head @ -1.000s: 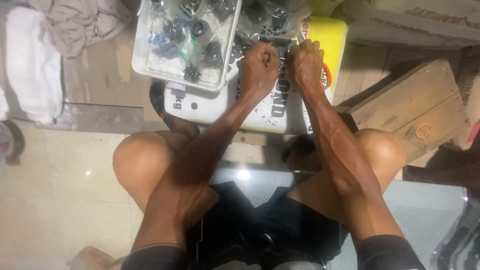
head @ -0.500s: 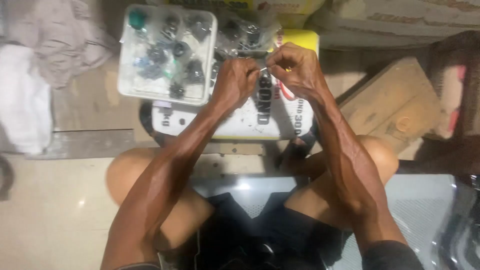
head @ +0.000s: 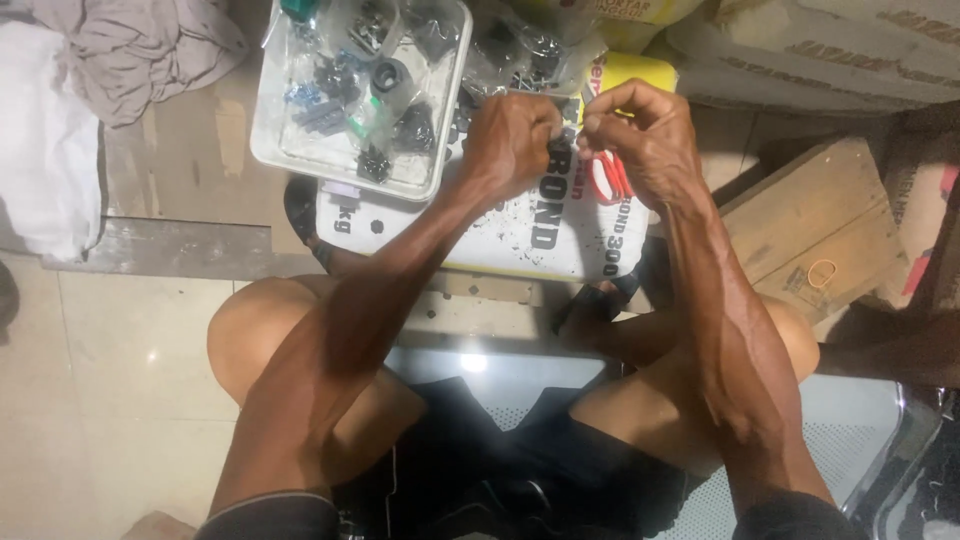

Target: Sorting small plastic and metal components into a divided plastic tray

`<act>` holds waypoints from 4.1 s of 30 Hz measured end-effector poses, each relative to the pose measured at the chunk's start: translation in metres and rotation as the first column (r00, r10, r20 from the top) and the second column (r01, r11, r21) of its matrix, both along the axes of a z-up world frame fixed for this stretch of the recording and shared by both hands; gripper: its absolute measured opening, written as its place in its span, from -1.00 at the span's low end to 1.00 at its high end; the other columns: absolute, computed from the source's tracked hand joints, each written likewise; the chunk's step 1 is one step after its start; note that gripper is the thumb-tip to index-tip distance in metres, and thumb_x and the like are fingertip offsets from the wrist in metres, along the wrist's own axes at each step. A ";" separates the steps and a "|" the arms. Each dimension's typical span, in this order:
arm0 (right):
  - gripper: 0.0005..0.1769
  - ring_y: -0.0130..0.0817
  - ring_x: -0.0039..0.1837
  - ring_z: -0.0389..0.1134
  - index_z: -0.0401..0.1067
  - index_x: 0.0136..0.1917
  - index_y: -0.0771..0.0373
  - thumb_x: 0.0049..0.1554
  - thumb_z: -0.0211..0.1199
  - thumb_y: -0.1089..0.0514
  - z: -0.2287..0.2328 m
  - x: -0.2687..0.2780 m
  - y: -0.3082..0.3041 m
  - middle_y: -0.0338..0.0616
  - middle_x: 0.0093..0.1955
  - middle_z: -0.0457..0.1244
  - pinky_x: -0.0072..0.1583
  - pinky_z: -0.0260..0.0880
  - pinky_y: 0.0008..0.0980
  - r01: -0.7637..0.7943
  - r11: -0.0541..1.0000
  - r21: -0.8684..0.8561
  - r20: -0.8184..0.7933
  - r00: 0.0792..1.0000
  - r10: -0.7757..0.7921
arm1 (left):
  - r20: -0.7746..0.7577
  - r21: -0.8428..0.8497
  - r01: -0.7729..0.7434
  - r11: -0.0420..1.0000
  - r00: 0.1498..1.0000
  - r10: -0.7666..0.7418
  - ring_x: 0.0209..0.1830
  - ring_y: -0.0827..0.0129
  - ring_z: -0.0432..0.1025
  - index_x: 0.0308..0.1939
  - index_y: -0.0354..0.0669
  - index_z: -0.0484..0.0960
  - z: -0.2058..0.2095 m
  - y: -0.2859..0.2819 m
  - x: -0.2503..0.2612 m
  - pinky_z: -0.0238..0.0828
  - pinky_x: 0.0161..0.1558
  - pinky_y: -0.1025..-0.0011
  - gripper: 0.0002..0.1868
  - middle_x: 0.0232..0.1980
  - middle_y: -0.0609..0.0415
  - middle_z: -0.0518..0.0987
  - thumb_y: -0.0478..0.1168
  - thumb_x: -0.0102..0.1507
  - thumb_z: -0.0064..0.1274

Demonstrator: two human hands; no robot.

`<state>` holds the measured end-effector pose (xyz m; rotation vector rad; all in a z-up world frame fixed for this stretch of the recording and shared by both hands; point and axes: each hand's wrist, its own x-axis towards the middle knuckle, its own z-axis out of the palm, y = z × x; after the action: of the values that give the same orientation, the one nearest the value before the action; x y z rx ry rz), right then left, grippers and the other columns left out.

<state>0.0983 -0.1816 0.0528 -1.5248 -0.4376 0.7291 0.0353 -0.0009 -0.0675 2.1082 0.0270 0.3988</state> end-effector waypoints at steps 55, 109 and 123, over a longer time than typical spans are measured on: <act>-0.70 -0.28 -0.39 0.37 0.47 -0.31 0.29 0.02 0.07 0.60 -0.107 -0.011 0.041 -0.06 -0.35 0.37 -0.34 0.45 -0.30 0.108 0.823 -0.558 0.582 0.758 0.296 | -0.642 -0.113 -0.368 0.923 0.736 0.215 -0.45 0.38 0.60 -0.42 -0.01 0.66 0.063 0.008 -0.020 0.58 -0.40 0.37 -0.78 -0.38 0.16 0.71 -0.27 0.35 0.08; -0.75 -0.40 -0.29 0.18 0.25 -0.35 0.16 0.03 0.20 0.43 -0.095 -0.007 -0.008 -0.25 -0.36 0.20 -0.15 0.36 -0.24 0.347 0.751 -0.562 0.725 0.644 0.244 | -0.181 0.353 -0.335 0.874 0.891 0.415 -0.55 -0.07 0.55 -0.11 -0.27 0.45 0.013 -0.007 -0.016 0.49 -0.58 0.02 -0.87 -0.36 -0.15 0.56 -0.37 0.41 -0.24; -0.97 0.01 -0.09 0.31 0.49 -0.10 0.30 0.14 0.28 0.34 -0.116 -0.012 0.021 0.10 -0.14 0.37 -0.04 0.21 0.05 0.309 0.710 -0.632 0.723 0.565 0.397 | -0.291 0.176 -0.243 0.954 0.913 0.287 -0.79 0.47 0.49 0.06 -0.53 0.58 0.036 0.015 -0.020 0.32 -0.94 0.48 -0.73 -0.61 0.00 0.55 -0.40 0.39 -0.16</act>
<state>0.0864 -0.1608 -0.0636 -2.6332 -0.9977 0.0997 0.0155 0.0137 -0.0310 2.2927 0.4912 0.2241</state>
